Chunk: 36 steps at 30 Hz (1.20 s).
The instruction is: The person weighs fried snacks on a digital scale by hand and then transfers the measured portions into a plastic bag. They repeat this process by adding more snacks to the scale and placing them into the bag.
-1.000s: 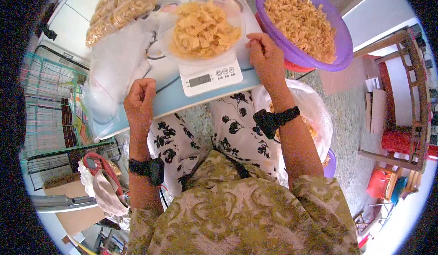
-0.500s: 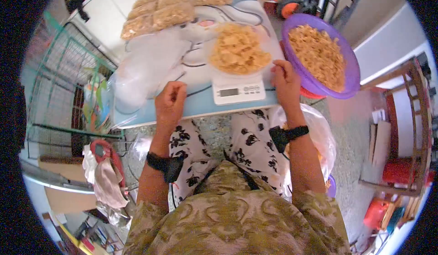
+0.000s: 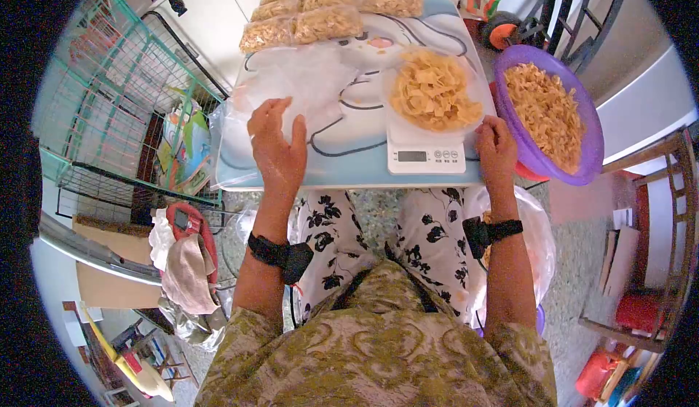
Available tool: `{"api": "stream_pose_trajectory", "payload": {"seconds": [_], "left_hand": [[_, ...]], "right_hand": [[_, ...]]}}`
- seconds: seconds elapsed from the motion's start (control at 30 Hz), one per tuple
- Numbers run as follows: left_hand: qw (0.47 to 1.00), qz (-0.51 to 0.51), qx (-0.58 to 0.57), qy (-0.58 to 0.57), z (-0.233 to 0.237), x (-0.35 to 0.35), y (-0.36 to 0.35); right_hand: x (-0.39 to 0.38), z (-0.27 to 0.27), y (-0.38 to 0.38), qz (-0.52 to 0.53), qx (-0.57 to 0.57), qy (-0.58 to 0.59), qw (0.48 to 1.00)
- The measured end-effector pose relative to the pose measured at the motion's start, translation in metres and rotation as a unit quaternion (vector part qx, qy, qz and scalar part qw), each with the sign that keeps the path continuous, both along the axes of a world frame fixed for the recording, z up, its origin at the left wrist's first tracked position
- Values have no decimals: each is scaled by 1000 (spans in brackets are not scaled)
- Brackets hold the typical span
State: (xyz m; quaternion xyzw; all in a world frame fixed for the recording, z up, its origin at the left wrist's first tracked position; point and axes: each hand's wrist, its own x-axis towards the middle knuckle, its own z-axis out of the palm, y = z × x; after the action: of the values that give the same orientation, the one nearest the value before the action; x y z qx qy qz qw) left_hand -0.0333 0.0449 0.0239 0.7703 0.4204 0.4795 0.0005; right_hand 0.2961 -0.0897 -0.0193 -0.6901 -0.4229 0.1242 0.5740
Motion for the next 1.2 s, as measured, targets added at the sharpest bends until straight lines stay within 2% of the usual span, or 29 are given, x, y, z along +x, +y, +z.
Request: {"api": "stream_pose_trajectory", "payload": {"seconds": [0.07,0.2,0.27,0.4,0.47,0.67,0.8,0.9,0.97,1.1,1.17,1.2], "left_hand": [[996,78,21,43,-11,-11,12],[983,153,31,98,-41,-29,25],[993,76,-60,74,-46,-36,27],[992,75,-91,39,-39,-35,23],[991,62,-121,-19,-40,-35,21],[997,57,-44,8,-45,-35,23],[997,58,-48,16,-43,-34,23],[997,63,-49,18,-46,-34,24],[995,56,-76,19,-46,-34,25],[995,62,-76,0,-49,-34,24],[998,47,-41,-7,-47,-33,24],[998,48,-44,-9,-47,-33,23]], "right_hand": [[-3,4,-1,-14,-29,-40,999],[-2,0,-2,-2,-4,-35,999],[-2,0,-3,-15,-16,-31,999],[-3,1,-2,0,-10,-30,1000],[0,-3,-2,-18,-18,-37,999],[-3,-3,-3,1,3,5,1000],[4,-7,-3,6,-3,-14,1000],[4,-3,-3,9,10,18,1000],[1,4,-6,-37,85,58,994],[-29,28,-30,-36,112,13,993],[-69,58,-37,24,116,-82,990],[-88,69,-35,25,113,-83,990]]}}
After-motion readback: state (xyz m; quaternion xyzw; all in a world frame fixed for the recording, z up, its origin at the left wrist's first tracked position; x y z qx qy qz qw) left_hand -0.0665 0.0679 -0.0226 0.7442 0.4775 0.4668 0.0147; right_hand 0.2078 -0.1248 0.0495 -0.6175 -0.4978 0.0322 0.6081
